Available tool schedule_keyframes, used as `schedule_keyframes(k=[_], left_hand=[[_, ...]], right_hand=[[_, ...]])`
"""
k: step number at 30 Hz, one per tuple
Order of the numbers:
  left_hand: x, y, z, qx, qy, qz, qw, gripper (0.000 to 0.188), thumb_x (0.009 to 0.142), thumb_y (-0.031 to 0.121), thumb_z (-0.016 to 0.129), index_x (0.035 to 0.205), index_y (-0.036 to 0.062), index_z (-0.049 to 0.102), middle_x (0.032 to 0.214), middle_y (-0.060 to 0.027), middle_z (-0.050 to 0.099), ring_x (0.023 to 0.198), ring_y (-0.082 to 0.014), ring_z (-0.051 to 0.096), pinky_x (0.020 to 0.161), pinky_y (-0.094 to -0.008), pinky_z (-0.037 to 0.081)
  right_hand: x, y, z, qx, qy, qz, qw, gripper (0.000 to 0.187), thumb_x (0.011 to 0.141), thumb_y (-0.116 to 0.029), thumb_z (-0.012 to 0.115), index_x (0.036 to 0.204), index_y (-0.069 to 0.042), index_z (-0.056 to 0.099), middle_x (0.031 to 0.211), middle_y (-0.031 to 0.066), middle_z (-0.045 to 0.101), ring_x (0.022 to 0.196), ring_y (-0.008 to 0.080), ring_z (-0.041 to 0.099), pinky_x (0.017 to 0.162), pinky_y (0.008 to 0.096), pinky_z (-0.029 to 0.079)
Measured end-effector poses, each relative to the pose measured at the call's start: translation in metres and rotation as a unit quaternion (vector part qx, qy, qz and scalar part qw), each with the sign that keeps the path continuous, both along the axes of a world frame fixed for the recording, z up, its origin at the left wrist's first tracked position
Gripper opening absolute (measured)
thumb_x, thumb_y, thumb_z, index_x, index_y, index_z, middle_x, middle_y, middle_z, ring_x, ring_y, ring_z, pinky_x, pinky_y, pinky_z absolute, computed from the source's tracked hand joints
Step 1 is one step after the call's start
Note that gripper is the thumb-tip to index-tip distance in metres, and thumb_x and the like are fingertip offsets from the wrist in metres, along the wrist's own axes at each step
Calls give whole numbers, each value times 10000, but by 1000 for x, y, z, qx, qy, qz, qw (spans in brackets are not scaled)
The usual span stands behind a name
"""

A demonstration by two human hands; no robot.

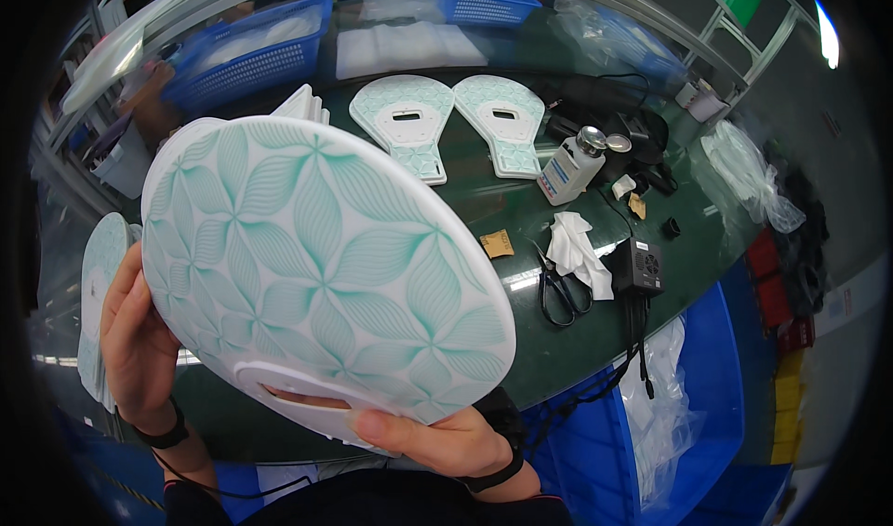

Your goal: Manually clean and trim the edges of plastic/foam molded parts using a small scraping tool and a lint roller at a factory workbench.

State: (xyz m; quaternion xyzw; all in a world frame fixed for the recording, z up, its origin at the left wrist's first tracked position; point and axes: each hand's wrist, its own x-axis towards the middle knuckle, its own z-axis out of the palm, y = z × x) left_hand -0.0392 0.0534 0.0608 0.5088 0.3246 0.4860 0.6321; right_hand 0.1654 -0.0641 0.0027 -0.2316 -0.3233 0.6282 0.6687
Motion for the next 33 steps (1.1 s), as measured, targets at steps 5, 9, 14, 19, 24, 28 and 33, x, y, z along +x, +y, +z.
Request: schedule_keyframes(k=[5,9,14,19,24,28,33], left_hand=[[-6,-1,-3,69,22,2,997,548,815,254,516,1225,-66,342,1019,-146,563,919,-170,574,752,-261,468],[8,-2,3,87,62,26,994,717,636,280,685,1184,-81,397,967,-175,586,874,-194,580,787,-262,429],[-2,-3,6,-26,68,-160,984,518,658,202,684,1055,-91,526,937,-161,605,851,-184,580,765,-257,431],[0,-6,12,-94,194,-167,962,399,727,141,651,1039,-86,547,903,-134,618,802,-152,576,725,-246,440],[14,-9,9,-90,105,-101,985,370,749,173,638,1016,-73,566,858,-120,624,772,-147,580,699,-244,445],[5,-10,9,-99,75,-113,986,378,742,185,648,1008,-72,571,843,-116,625,767,-150,582,695,-244,445],[2,-17,21,-113,107,-90,984,396,726,216,668,990,-67,585,848,-113,627,779,-148,582,709,-248,441]], right_hand=[[-9,1,-2,23,-43,-18,999,384,846,-85,540,1208,4,445,1167,86,506,1042,160,472,869,283,376],[-3,-2,-6,-1,-71,-47,996,339,854,-97,532,1166,22,472,1035,88,581,926,131,538,761,245,427],[5,15,10,-69,-211,21,975,318,861,-113,522,1136,42,479,878,99,626,836,117,575,696,236,446],[35,49,-4,16,-281,-92,955,399,890,-221,486,1202,23,438,986,96,593,899,124,550,792,244,426],[139,73,-59,-132,-694,-370,604,327,703,-151,683,998,-47,586,841,71,546,729,165,522,636,274,442],[150,82,-84,-140,-745,-334,560,355,644,-208,728,927,-38,598,853,99,534,785,224,505,705,340,412],[133,86,-71,-136,-614,-330,704,226,734,-154,673,843,-18,529,848,80,585,762,140,536,608,257,406]])
